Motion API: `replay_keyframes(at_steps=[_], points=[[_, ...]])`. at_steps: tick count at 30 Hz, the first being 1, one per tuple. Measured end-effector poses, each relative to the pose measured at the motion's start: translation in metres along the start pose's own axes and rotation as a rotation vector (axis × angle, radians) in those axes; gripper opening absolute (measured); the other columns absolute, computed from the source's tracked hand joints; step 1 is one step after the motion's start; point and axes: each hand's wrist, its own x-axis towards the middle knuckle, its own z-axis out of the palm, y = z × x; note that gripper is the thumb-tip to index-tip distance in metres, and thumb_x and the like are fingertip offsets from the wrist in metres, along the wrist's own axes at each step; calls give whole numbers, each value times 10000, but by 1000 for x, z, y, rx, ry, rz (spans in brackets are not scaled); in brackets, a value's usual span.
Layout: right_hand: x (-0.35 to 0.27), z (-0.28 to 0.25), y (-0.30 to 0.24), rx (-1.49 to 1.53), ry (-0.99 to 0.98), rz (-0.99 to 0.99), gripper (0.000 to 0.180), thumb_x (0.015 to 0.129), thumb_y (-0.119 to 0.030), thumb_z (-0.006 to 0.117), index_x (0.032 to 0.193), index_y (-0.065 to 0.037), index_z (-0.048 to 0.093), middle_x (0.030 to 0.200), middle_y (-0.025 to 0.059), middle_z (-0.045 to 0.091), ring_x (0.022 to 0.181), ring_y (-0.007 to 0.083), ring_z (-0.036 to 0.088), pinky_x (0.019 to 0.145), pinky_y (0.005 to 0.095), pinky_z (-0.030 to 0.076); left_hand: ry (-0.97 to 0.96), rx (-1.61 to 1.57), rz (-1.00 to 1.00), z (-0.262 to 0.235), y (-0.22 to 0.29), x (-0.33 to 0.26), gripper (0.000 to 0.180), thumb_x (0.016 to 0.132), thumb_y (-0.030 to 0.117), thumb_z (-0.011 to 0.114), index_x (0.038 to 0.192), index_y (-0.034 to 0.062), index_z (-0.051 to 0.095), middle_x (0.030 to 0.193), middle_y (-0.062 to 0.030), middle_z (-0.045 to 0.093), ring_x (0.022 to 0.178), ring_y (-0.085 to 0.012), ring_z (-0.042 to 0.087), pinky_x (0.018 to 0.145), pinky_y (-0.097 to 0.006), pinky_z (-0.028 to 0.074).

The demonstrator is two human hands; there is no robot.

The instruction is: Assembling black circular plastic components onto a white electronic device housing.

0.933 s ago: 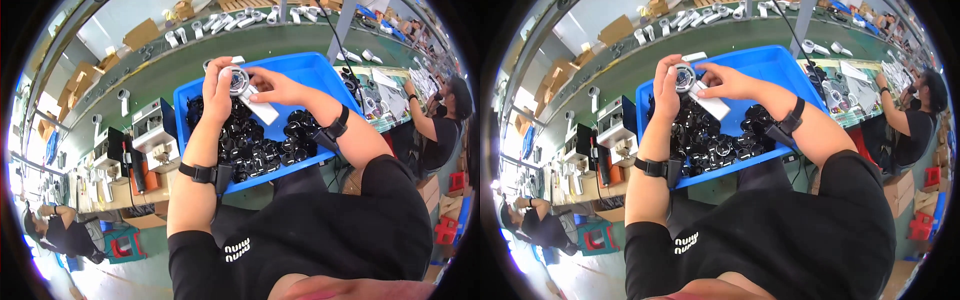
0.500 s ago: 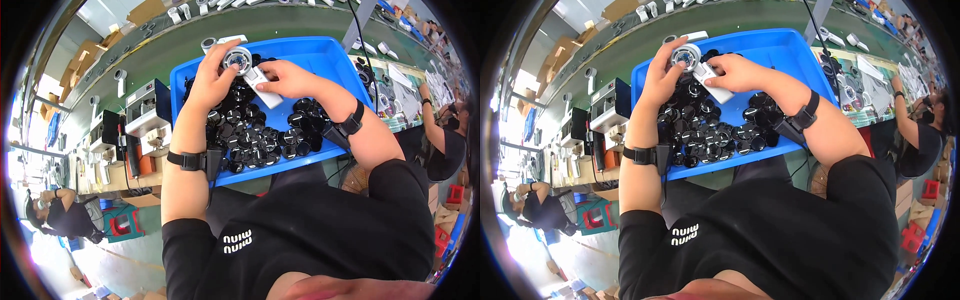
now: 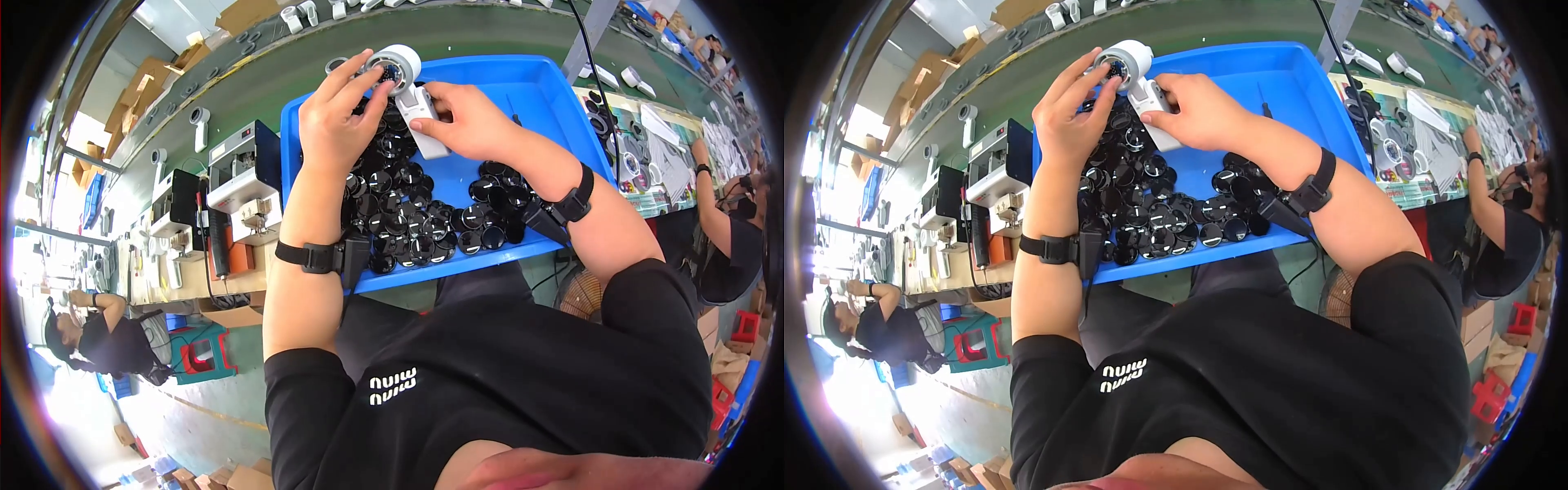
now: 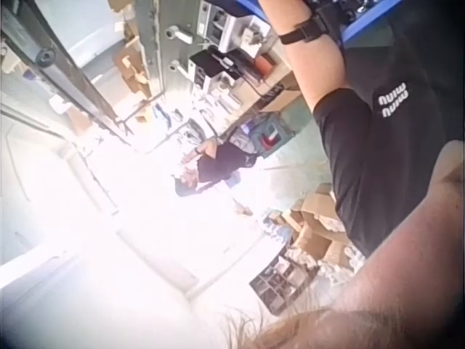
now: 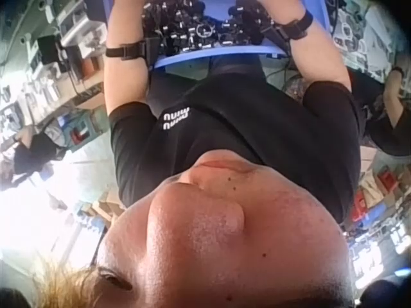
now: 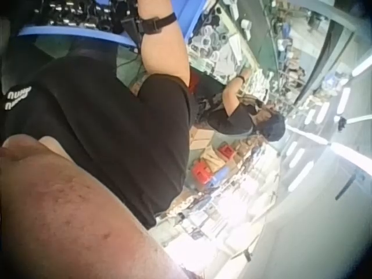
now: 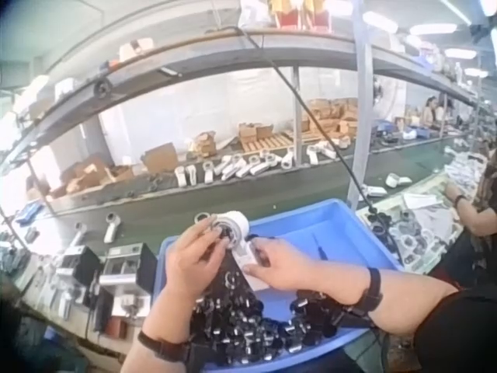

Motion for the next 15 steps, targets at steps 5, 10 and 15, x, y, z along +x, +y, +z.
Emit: replay_keyframes(at_steps=[5,10,15], points=[[-2,-1,0,-1,54,-45,371,895,-276,765,1067,35,656,797,190,713,685,286,689,648,386,523,-22,25,-43,-1,8,2,234,795,37,838,1020,9,779,1171,-110,747,881,-190,754,706,-295,629],[-4,4,1,-78,52,-56,326,937,-220,737,1122,26,631,774,136,720,631,182,650,593,338,486,-16,123,25,0,8,1,205,789,139,839,960,68,753,1158,-72,735,838,-244,736,693,-327,592],[-5,-4,1,-150,55,-71,315,930,-233,737,1083,27,643,702,130,692,568,193,632,559,346,474,-123,328,74,-2,18,9,209,831,157,807,1002,69,725,1172,-59,709,895,-260,733,740,-337,591]])
